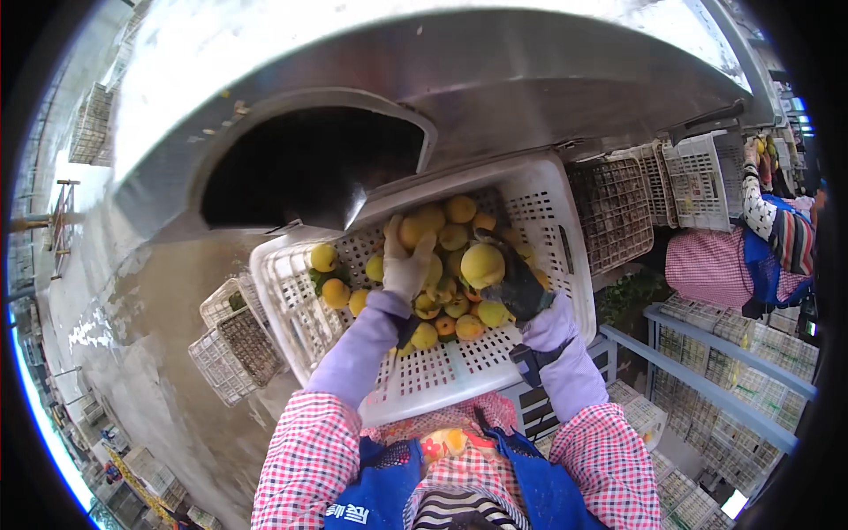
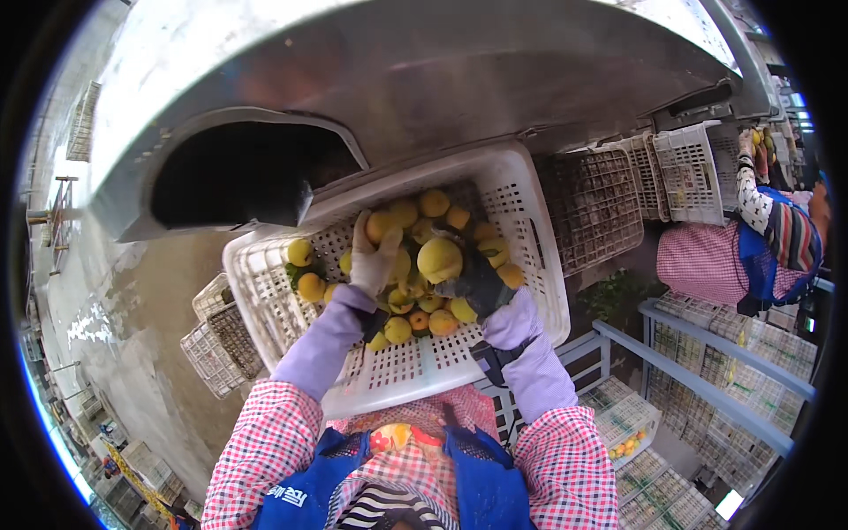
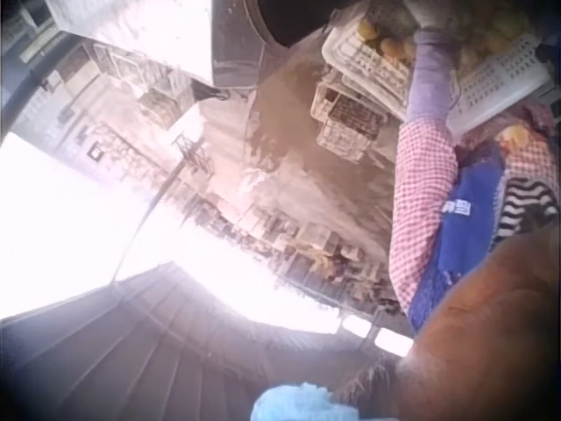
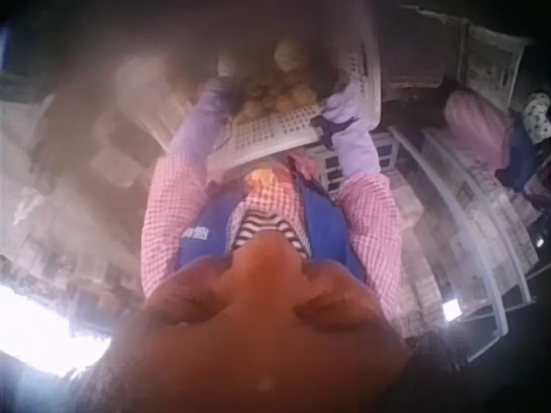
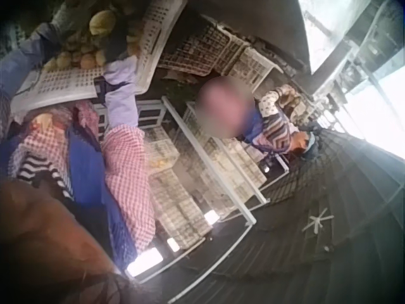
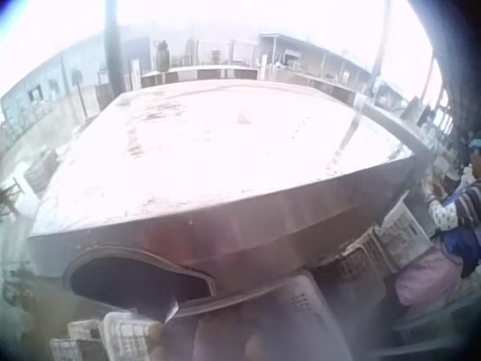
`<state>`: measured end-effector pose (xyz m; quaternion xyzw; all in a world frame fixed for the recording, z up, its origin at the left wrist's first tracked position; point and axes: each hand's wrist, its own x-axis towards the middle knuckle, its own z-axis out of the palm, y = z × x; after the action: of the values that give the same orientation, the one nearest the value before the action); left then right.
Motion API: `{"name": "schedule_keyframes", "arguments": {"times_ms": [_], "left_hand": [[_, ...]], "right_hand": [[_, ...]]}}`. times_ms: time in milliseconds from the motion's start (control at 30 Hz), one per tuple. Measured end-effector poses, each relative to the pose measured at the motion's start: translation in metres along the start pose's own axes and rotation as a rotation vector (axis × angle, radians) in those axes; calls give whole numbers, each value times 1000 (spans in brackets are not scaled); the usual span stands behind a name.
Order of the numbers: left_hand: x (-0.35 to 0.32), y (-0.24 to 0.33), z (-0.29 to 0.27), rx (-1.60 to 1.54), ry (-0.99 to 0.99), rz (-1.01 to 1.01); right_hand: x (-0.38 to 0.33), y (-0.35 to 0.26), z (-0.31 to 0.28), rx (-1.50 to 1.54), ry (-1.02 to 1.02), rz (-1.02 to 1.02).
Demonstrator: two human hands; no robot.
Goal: The person washes yellow and red fruits by hand under a running water tap. They pick up fruits from a white basket, rinse them under the stream, and place them back into the basket. A man in the background is seen moving crates.
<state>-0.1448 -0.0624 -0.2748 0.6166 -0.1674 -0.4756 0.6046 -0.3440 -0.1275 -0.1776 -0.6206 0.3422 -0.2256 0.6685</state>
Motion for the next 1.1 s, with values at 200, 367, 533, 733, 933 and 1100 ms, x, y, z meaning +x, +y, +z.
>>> {"name": "schedule_keyframes", "arguments": {"times_ms": [200,367,533,733,933,1100], "left_hand": [[-103,165,-43,132,-156,158],[-160,226,-55,-45,28,98],[-190,250,-61,12,91,250],[-196,270,-80,-153,-8,281],[-190,270,-96,-245,42,199],[-190,262,-99,-213,25,157]], "right_hand": [[-12,-113,80,180,-86,172],[-24,-152,120,-225,118,-243],[-29,-172,148,-339,144,-415],[-8,-184,161,186,80,-129],[57,-191,167,-326,329,-402],[107,-157,177,-824,537,-476]]}}
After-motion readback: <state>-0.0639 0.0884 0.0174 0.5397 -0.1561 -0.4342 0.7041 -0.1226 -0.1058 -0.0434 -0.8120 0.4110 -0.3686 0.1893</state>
